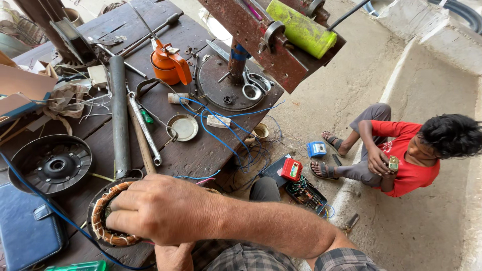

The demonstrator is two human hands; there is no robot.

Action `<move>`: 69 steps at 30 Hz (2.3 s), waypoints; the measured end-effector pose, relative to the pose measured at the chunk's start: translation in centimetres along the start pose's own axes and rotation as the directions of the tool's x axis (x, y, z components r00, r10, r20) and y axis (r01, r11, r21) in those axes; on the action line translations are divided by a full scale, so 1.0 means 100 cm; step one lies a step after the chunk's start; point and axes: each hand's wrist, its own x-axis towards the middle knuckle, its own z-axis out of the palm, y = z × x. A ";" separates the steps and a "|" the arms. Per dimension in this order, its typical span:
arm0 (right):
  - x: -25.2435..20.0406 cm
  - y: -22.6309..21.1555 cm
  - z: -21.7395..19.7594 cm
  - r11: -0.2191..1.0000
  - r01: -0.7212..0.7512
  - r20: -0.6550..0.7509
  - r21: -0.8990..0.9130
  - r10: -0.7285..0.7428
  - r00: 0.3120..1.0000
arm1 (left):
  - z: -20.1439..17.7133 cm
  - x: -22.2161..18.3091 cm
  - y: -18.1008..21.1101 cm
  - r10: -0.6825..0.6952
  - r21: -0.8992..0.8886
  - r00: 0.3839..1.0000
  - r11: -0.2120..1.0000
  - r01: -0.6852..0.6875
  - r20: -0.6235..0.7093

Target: The person applies flux to a motor rotor, solders wires to its terminals, and assembles the rotor into a stator housing. They then attach a metal end cap and wipe the assembly with a cloth.

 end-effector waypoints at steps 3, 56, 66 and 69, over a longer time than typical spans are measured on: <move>0.006 0.007 0.002 0.996 -0.076 0.013 0.046 0.076 0.997 | -0.001 0.006 -0.018 -0.095 -0.078 0.995 0.992 0.098 0.037; -0.117 -0.016 -0.065 0.853 -0.322 0.070 -0.411 0.381 0.922 | 0.018 -0.005 0.011 -0.056 -0.199 0.965 0.974 0.109 0.256; -0.116 -0.019 -0.067 0.755 -0.313 0.106 -0.576 0.449 0.887 | 0.016 -0.008 0.011 -0.042 -0.217 0.970 0.971 0.096 0.239; -0.116 -0.023 -0.070 0.784 -0.324 0.061 -0.530 0.416 0.907 | 0.017 -0.007 0.010 -0.046 -0.233 0.970 0.967 0.103 0.239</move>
